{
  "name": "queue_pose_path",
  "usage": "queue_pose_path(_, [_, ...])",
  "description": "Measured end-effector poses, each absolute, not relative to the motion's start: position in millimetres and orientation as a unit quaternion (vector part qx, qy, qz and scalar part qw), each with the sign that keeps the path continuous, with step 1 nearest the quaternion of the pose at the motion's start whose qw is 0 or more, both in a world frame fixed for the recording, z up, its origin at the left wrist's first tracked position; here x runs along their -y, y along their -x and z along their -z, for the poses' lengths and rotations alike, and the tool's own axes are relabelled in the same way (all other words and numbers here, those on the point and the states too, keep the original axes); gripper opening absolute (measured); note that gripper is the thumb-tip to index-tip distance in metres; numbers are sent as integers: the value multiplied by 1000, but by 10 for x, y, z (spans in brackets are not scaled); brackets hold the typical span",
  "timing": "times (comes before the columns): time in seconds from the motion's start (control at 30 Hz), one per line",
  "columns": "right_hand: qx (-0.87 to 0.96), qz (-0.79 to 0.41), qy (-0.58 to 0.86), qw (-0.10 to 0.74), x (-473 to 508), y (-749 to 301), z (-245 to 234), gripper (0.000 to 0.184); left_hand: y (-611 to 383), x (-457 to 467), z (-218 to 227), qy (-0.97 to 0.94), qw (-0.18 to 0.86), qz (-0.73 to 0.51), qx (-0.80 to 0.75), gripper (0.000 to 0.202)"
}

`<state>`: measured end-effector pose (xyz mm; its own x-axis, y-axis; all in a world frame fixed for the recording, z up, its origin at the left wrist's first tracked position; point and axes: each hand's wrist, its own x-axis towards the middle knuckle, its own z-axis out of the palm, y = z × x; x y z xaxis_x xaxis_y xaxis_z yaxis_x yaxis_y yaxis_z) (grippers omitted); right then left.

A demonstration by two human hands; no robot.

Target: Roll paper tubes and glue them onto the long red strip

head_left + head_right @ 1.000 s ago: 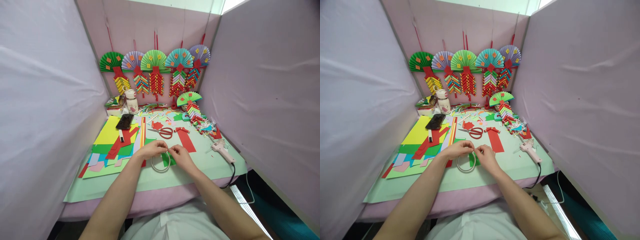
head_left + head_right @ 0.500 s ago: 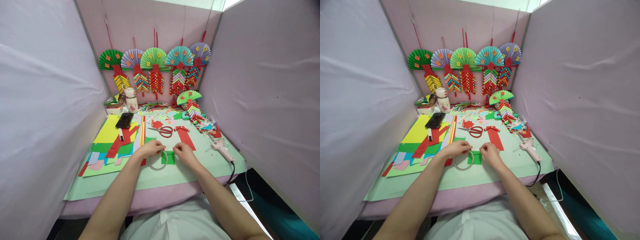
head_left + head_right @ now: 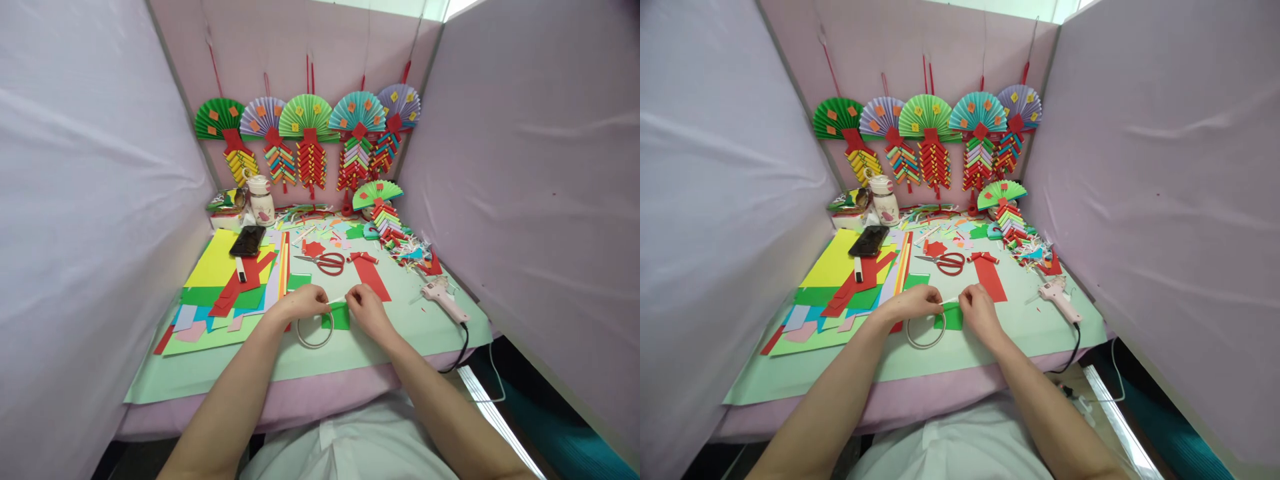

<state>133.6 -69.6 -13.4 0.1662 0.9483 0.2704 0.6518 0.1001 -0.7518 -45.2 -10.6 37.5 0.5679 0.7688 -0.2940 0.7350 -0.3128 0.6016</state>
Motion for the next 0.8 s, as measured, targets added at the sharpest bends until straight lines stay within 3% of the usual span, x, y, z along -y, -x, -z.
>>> queue_pose_path(0.53, [621,-197,641,407,549,-1288,5,14,440,154,-403,-810,345,0,-474,22])
queue_pose_path(0.8, [628,-183,646,394,577,-1314,28,15,505,53,-373,-766,430,-79,-471,37])
